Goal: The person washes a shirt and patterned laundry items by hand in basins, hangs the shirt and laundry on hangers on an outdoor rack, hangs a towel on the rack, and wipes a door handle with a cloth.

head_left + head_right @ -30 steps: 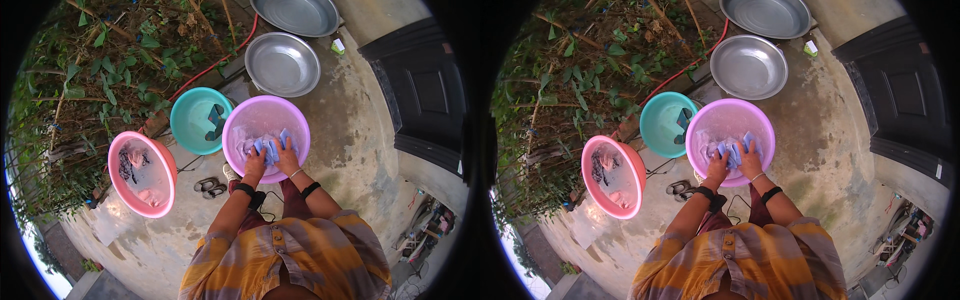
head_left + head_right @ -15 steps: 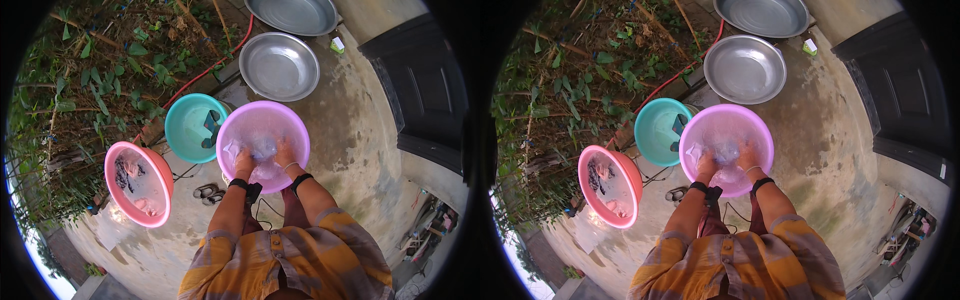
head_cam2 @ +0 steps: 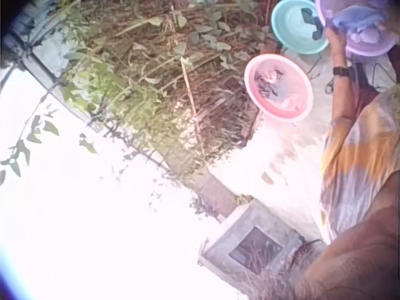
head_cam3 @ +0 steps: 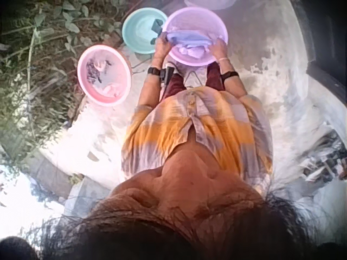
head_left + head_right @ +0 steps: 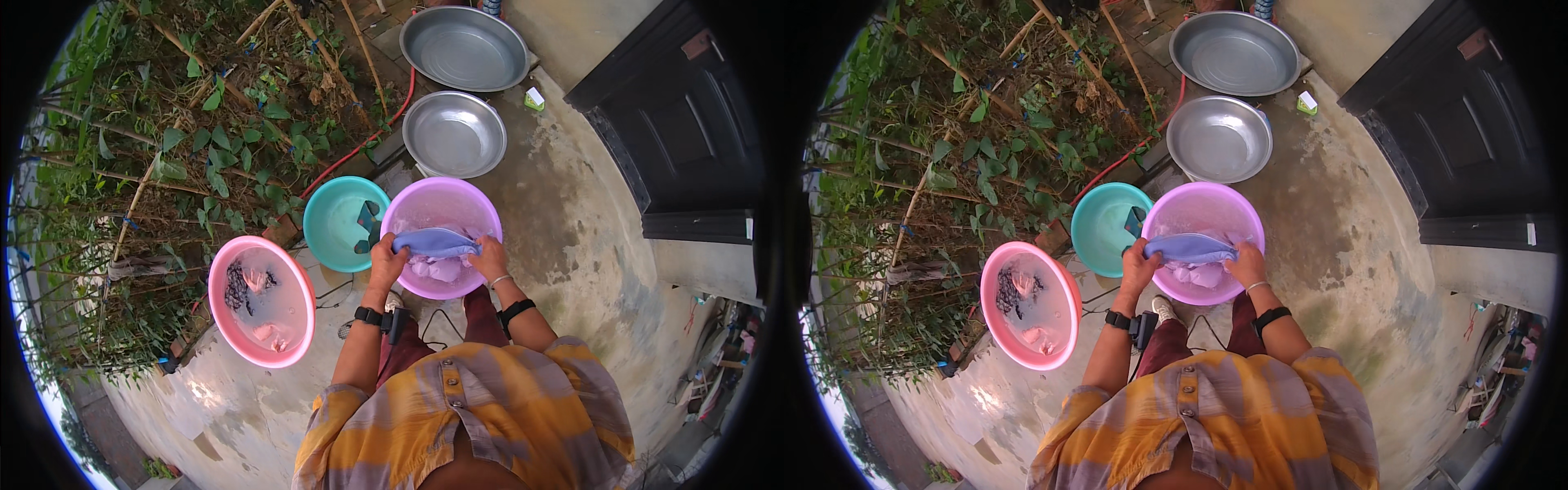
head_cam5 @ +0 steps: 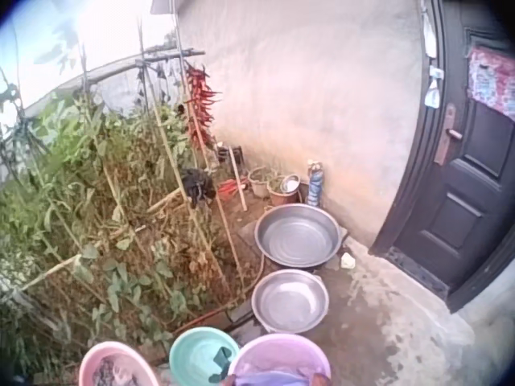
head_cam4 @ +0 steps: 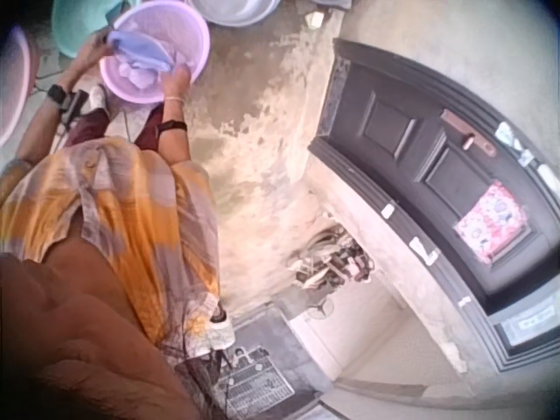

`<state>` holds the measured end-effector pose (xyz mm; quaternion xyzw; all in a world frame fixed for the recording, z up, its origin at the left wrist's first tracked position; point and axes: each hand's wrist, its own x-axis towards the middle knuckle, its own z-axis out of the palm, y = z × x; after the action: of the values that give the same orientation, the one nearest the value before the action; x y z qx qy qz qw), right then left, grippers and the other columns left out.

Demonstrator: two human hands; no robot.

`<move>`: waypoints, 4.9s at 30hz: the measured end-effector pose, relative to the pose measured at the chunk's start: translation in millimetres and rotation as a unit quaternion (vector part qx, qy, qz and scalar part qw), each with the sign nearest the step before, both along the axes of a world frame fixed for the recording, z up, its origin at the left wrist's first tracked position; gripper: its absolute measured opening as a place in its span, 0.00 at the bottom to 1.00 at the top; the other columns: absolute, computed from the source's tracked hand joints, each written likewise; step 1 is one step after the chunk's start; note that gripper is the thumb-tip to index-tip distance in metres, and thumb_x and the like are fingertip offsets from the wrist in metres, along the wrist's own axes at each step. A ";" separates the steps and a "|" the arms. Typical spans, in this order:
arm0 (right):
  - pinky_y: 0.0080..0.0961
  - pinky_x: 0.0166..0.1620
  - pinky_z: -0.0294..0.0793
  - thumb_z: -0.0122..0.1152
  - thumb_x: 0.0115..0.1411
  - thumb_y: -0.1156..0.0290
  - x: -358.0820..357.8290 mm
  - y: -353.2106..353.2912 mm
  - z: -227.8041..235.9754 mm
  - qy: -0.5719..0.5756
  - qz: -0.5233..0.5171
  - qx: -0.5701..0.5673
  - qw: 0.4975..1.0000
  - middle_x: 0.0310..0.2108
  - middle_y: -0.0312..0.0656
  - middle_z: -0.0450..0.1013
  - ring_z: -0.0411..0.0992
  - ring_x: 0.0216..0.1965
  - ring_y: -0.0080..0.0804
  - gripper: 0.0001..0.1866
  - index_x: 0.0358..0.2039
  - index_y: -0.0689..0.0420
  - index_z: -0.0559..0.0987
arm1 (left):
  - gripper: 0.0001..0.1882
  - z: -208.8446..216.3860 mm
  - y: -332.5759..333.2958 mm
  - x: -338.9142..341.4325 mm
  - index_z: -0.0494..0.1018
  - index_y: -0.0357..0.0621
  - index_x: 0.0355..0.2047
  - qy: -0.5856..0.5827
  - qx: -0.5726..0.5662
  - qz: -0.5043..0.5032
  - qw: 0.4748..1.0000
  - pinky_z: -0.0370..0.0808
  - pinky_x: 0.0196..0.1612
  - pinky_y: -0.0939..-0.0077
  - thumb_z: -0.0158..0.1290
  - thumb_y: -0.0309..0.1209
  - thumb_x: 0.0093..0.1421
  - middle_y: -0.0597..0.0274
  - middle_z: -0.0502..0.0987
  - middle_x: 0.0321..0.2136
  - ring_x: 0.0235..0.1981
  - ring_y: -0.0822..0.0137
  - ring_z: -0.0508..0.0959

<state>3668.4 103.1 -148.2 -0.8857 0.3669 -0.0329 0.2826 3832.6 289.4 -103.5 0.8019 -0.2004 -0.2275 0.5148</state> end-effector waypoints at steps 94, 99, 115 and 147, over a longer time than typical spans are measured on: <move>0.19 0.37 0.71 0.50 0.45 0.84 -82.2 100.4 141.8 -0.418 -0.174 0.138 0.881 0.44 0.48 0.64 0.70 0.39 0.31 0.24 0.46 0.62 0.64 | 0.16 191.0 -51.1 -76.7 0.71 0.37 0.29 -0.257 -0.075 -0.351 0.897 0.68 0.28 0.63 0.61 0.28 0.38 0.49 0.72 0.22 0.25 0.50 0.72; 0.31 0.48 0.64 0.65 0.38 0.69 -104.2 120.5 112.6 -0.192 -0.141 0.066 0.969 0.50 0.54 0.57 0.61 0.48 0.45 0.42 0.53 0.61 0.55 | 0.15 269.3 -36.5 -68.8 0.72 0.36 0.29 -0.228 -0.156 -0.319 0.907 0.69 0.29 0.69 0.60 0.29 0.42 0.49 0.73 0.22 0.24 0.56 0.73; 0.22 0.35 0.67 0.57 0.51 0.64 0.9 73.2 190.7 -0.390 -0.275 0.291 0.830 0.31 0.37 0.73 0.68 0.33 0.22 0.18 0.38 0.65 0.74 | 0.10 334.8 75.4 -28.9 0.67 0.39 0.38 -0.051 -0.360 0.034 0.931 0.70 0.28 0.85 0.50 0.28 0.56 0.65 0.73 0.30 0.27 0.78 0.73; 0.55 0.45 0.64 0.52 0.54 0.51 -67.3 63.3 217.0 -0.326 -0.178 0.614 0.696 0.57 0.39 0.51 0.61 0.51 0.44 0.36 0.58 0.47 0.49 | 0.11 186.7 -35.1 -97.8 0.67 0.38 0.41 0.242 -0.422 0.042 0.873 0.72 0.40 0.72 0.43 0.27 0.58 0.58 0.73 0.37 0.37 0.65 0.74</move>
<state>3601.1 166.4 68.7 -0.3672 0.3409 -0.1365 0.8546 3734.8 254.3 83.2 0.4359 -0.1123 -0.2867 0.8457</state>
